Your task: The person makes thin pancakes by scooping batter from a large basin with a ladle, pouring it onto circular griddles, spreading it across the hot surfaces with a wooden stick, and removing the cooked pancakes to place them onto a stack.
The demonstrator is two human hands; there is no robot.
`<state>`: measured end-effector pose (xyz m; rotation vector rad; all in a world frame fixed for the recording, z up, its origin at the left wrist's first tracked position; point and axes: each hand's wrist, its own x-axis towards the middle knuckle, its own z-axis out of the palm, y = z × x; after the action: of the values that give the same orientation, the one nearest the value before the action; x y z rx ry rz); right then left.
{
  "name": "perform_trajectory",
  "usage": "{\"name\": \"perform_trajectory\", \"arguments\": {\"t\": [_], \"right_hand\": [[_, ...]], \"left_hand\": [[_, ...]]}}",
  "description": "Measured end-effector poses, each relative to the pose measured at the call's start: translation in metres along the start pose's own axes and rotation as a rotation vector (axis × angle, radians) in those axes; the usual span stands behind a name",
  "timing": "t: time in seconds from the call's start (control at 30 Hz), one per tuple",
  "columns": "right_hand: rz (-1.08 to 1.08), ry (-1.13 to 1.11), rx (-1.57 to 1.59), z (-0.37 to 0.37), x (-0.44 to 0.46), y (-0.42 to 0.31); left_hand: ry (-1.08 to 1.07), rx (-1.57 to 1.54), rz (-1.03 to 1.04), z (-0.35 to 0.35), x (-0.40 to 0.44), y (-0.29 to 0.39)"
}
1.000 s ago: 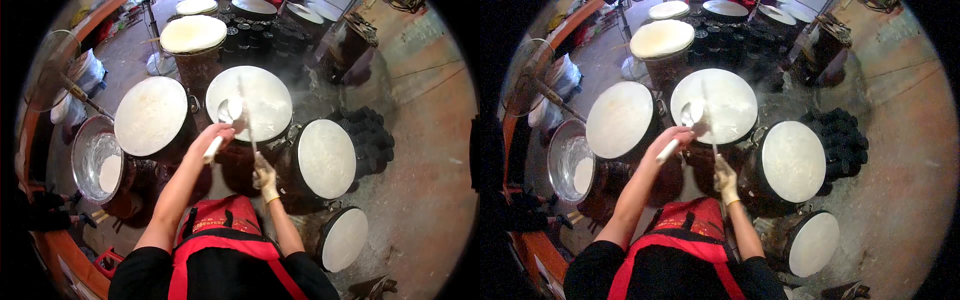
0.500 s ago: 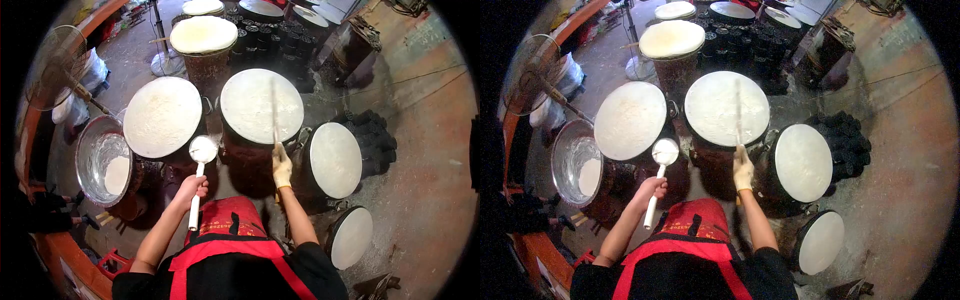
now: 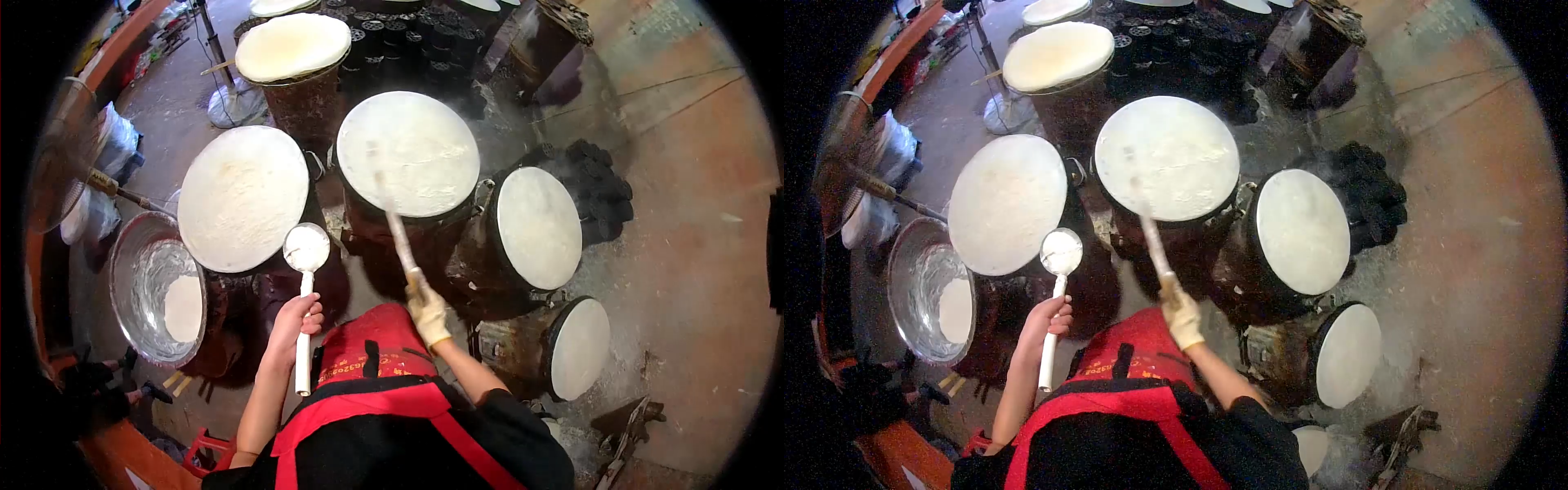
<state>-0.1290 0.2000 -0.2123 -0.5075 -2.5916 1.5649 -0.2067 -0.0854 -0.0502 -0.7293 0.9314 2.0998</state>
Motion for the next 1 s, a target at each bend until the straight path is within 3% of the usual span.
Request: {"name": "perform_trajectory", "arguments": {"t": [0.07, 0.13, 0.2, 0.33, 0.4, 0.43, 0.47, 0.57, 0.6, 0.67, 0.7, 0.73, 0.77, 0.8, 0.83, 0.93, 1.0], "right_hand": [[-0.166, 0.011, -0.175, 0.008, 0.007, -0.043], [-0.152, -0.144, -0.173, 0.01, 0.028, -0.094], [-0.301, -0.223, -0.284, 0.021, 0.048, -0.141], [-0.774, -0.53, -0.156, 0.031, 0.075, -0.215], [-0.79, -0.749, -0.071, 0.037, 0.123, -0.217], [-0.784, -0.737, 0.043, 0.037, 0.152, -0.212], [-0.998, -0.614, -0.048, 0.029, 0.188, -0.214], [-0.893, -0.552, -0.208, 0.016, 0.323, -0.206], [-1.083, -0.416, -0.539, 0.013, 0.377, -0.199], [-0.957, -0.276, -0.666, 0.017, 0.476, -0.175], [-0.698, -0.389, -0.854, 0.009, 0.507, -0.177], [-0.612, -0.414, -0.846, 0.017, 0.554, -0.145], [-0.274, -0.447, -0.84, 0.014, 0.561, -0.158], [-0.083, -0.493, -0.868, 0.018, 0.583, -0.148], [-0.056, -0.445, -0.908, 0.023, 0.582, -0.151], [-0.281, -0.509, -0.945, 0.035, 0.596, -0.131], [-0.321, -0.495, -0.938, 0.036, 0.603, -0.123]], "left_hand": [[0.007, -0.018, -0.006, 0.008, 0.001, 0.006], [0.019, -0.009, 0.016, 0.015, 0.003, 0.009], [0.072, -0.024, 0.067, 0.026, 0.007, 0.015], [0.305, 0.06, 0.143, 0.035, 0.028, 0.024], [0.363, 0.024, 0.228, 0.04, 0.026, 0.027], [0.365, -0.078, 0.243, 0.042, 0.025, 0.028], [0.362, -0.184, 0.266, 0.042, 0.025, 0.029], [0.314, -0.396, 0.345, 0.034, 0.014, 0.03], [0.324, -0.447, 0.373, 0.037, 0.008, 0.029], [0.335, -0.547, 0.456, 0.043, -0.006, 0.023], [0.395, -0.608, 0.484, 0.043, -0.013, 0.017], [0.454, -0.665, 0.511, 0.042, -0.02, 0.012], [0.48, -0.695, 0.543, 0.038, -0.026, 0.006], [0.506, -0.723, 0.573, 0.038, -0.029, 0.0], [0.528, -0.75, 0.598, 0.036, -0.033, -0.005], [0.61, -0.84, 0.631, 0.024, -0.043, -0.021], [0.631, -0.891, 0.644, 0.026, -0.048, -0.021]]}}
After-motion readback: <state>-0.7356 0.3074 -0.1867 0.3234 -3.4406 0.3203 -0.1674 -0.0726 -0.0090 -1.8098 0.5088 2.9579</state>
